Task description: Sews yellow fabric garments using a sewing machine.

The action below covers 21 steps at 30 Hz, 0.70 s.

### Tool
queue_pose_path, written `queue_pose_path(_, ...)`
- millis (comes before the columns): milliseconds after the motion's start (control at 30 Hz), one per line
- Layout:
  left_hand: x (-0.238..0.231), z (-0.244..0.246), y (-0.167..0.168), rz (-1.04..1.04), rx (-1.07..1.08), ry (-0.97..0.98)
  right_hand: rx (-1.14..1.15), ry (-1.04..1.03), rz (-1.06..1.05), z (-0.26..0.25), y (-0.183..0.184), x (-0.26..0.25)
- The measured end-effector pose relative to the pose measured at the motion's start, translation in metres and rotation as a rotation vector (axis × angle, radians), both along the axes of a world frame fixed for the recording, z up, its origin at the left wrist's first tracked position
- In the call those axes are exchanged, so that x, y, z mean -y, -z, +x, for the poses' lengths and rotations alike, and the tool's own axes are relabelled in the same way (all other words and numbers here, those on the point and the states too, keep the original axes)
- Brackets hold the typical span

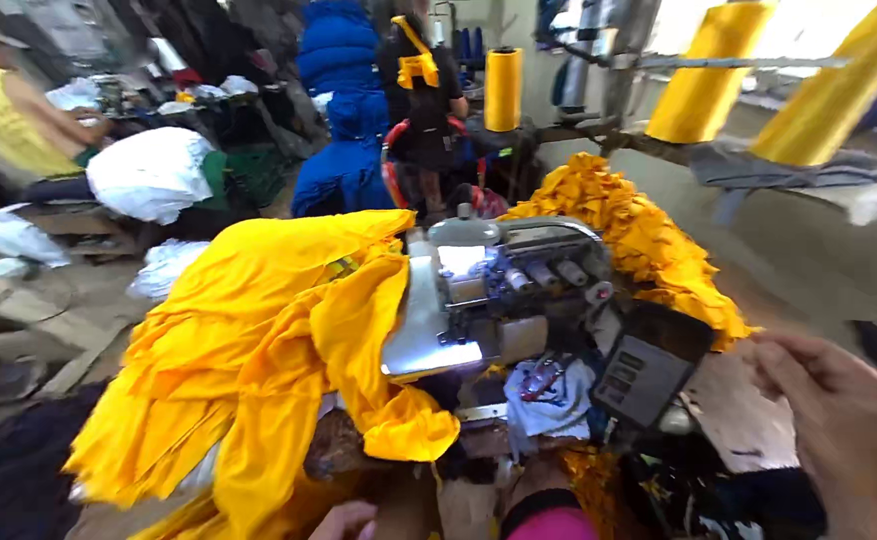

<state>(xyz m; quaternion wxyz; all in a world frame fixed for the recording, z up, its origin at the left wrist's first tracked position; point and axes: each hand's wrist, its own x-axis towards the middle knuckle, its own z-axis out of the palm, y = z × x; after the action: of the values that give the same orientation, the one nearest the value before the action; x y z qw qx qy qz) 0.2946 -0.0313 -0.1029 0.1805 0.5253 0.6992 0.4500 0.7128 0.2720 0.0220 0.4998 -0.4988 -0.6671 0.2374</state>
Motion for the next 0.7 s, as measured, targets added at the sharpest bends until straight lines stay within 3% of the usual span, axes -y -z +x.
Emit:
queue_pose_path(133,-0.031,-0.005,-0.040,0.278,-0.200,-0.146,0.026,-0.740,0.065,-0.105,0.031,0.059)
queue_pose_path(200,-0.054,-0.018,-0.040,0.243,-0.277,-0.078,0.123,-0.886,0.155,-0.163,0.063,0.073)
queue_pose_path(367,-0.081,-0.034,-0.044,0.077,-0.130,0.152,0.391,-0.896,0.179,-0.225,0.098,0.070)
queue_pose_path(500,-0.086,-0.036,-0.061,0.117,0.353,0.161,0.130,-0.952,-0.221,-0.225,0.076,0.059)
queue_pose_path(567,-0.096,-0.044,-0.061,-0.023,0.428,0.096,0.211,-0.863,-0.374,-0.228,0.071,0.050)
queue_pose_path(633,-0.104,-0.049,-0.059,-0.098,0.454,0.089,0.270,-0.824,-0.326,-0.234,0.073,0.051)
queue_pose_path(700,-0.111,-0.051,-0.065,-0.081,0.458,0.097,0.164,-0.846,-0.143,-0.237,0.077,0.051)
